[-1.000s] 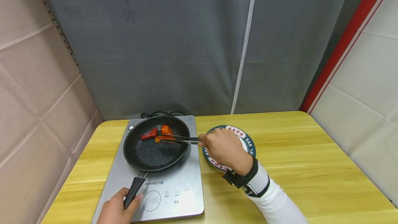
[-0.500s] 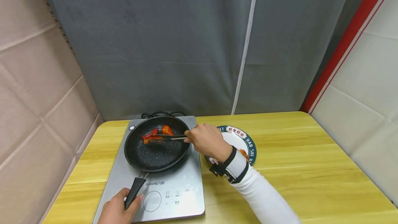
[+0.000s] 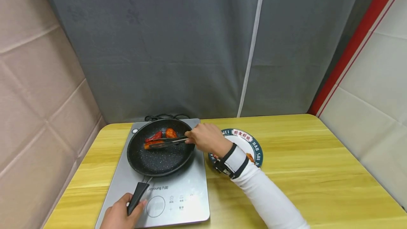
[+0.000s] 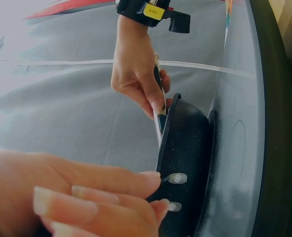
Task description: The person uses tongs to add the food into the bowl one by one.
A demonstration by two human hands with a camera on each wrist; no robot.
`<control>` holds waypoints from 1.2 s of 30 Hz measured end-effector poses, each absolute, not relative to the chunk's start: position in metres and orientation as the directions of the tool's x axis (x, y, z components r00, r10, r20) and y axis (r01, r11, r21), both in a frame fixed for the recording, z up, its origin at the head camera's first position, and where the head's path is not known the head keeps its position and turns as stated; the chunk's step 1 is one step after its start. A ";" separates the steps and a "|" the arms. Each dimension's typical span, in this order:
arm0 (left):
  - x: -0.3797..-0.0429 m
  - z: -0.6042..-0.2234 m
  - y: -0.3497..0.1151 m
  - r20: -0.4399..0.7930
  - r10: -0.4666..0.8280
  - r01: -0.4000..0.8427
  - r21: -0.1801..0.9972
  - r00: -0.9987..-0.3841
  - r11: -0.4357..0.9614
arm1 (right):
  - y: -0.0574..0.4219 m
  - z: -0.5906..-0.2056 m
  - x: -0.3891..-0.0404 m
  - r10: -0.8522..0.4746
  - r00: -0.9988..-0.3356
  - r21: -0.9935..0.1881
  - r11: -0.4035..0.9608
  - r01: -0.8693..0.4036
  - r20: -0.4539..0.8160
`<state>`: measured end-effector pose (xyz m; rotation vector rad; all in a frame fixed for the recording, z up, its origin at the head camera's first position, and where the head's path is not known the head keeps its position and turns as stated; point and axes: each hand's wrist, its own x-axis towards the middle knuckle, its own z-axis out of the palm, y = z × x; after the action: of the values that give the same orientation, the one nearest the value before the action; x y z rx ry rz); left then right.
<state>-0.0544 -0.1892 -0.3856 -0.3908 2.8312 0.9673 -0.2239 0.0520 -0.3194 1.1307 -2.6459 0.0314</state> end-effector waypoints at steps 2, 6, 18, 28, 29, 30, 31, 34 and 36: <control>-0.054 -0.386 -0.189 -0.200 -0.202 -0.282 0.584 -0.959 0.761 | 0.052 -0.319 -0.226 -0.719 -0.652 0.089 0.685 -0.723 0.239; -0.054 -0.386 -0.189 -0.197 -0.203 -0.281 0.582 -0.959 0.763 | 0.053 -0.318 -0.228 -0.728 -0.647 0.089 0.677 -0.731 0.225; -0.054 -0.380 -0.186 -0.199 -0.197 -0.278 0.580 -0.960 0.766 | 0.057 -0.312 -0.223 -0.736 -0.637 0.136 0.672 -0.728 0.228; -0.056 -0.382 -0.186 -0.216 -0.205 -0.294 0.581 -0.955 0.759 | 0.064 -0.306 -0.215 -0.734 -0.639 0.125 0.674 -0.728 0.232; -0.056 -0.382 -0.186 -0.215 -0.205 -0.294 0.581 -0.955 0.759 | 0.065 -0.306 -0.214 -0.734 -0.638 0.128 0.674 -0.728 0.232; -0.056 -0.382 -0.186 -0.216 -0.206 -0.295 0.581 -0.955 0.759 | 0.065 -0.305 -0.214 -0.735 -0.637 0.131 0.673 -0.728 0.231; -0.056 -0.382 -0.186 -0.217 -0.206 -0.296 0.581 -0.954 0.758 | 0.066 -0.305 -0.213 -0.735 -0.637 0.132 0.673 -0.728 0.233; -0.056 -0.382 -0.186 -0.217 -0.205 -0.295 0.580 -0.954 0.759 | 0.066 -0.304 -0.210 -0.736 -0.635 0.131 0.671 -0.730 0.235; -0.056 -0.383 -0.186 -0.218 -0.205 -0.296 0.581 -0.954 0.758 | 0.066 -0.304 -0.209 -0.736 -0.635 0.128 0.671 -0.730 0.235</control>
<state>-0.0559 -0.1865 -0.3827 -0.4025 2.8121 0.9653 -0.2093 0.0659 -0.3038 1.1744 -2.6201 -0.0300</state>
